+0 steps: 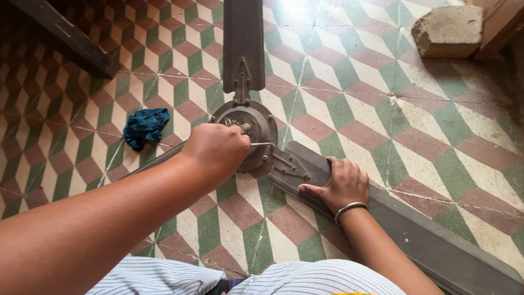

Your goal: The person uses a screwdriver to loosen and remove screws from the mounting brackets of a ceiling fan lying on the floor. They remove one fan blade from the central hub and set it aside, leaving the remaining two blades attached.

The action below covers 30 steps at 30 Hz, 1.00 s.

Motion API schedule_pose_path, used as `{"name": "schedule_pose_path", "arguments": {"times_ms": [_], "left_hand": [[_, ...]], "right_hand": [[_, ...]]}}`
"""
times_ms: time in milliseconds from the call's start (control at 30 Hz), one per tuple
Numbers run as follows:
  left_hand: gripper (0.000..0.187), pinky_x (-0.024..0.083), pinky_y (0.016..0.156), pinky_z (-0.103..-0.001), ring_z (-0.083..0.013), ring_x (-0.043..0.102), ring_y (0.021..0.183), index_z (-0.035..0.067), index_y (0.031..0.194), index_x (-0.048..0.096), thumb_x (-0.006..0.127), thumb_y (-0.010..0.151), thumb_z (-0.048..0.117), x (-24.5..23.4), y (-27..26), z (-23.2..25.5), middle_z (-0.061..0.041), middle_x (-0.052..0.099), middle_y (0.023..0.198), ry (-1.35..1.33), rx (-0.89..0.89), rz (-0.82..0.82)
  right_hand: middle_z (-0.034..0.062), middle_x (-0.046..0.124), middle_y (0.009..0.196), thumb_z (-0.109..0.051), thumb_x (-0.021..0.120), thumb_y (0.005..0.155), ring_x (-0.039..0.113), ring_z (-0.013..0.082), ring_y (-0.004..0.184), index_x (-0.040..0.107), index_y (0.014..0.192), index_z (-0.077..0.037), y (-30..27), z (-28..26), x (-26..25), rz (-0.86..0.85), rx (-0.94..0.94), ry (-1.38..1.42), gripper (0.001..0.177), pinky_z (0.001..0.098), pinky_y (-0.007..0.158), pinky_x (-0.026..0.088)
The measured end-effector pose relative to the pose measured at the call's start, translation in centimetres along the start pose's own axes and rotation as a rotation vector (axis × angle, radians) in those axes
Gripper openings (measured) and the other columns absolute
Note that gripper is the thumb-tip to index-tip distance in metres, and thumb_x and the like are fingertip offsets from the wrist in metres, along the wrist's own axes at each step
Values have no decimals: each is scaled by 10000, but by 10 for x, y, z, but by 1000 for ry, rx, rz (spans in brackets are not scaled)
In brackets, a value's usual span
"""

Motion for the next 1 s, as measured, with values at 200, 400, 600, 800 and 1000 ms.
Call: {"name": "schedule_pose_path", "arguments": {"times_ms": [200, 400, 600, 800, 1000], "left_hand": [[78, 602, 592, -338, -238, 754, 795, 124, 824, 746, 717, 766, 80, -9, 4, 5, -79, 730, 887, 34, 43, -3], [64, 605, 595, -341, -243, 758, 829, 130, 789, 773, 732, 785, 80, -8, 10, 7, -75, 733, 898, 32, 29, -125], [39, 607, 548, -341, -240, 765, 780, 114, 768, 767, 737, 792, 119, -8, 12, 15, -89, 729, 869, 70, 55, -84], [71, 598, 501, -379, -237, 754, 764, 81, 842, 768, 714, 815, 118, 19, 9, 44, -88, 716, 884, 216, 285, -236], [100, 586, 491, -416, -265, 739, 760, 137, 888, 772, 686, 837, 134, 20, 11, 55, -103, 720, 868, 198, 447, -186]], "right_hand": [[70, 638, 1172, -934, 683, 495, 587, 241, 1147, 564, 1377, -190, 0, 0, 0, -2, -5, 9, 1161, 443, 1012, 428], [68, 638, 1134, -934, 682, 492, 595, 241, 1112, 578, 1369, -184, -1, -1, -1, 4, -11, 16, 1158, 429, 979, 442], [66, 637, 1127, -940, 678, 487, 600, 238, 1104, 581, 1365, -181, 0, -1, 1, -10, -10, 16, 1165, 429, 962, 450], [70, 637, 1136, -953, 673, 493, 597, 237, 1114, 575, 1361, -166, 0, 0, 2, -26, -2, 6, 1176, 428, 971, 444], [73, 643, 1148, -940, 680, 477, 584, 235, 1158, 574, 1350, -153, 2, 3, 6, -19, 10, 47, 1180, 444, 986, 429]]}}
Point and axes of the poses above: each hand's wrist, its own y-axis towards the middle knuckle, its own x-axis out of the palm, z = x × y, the point moved 10 cm from there along y, towards the middle knuckle
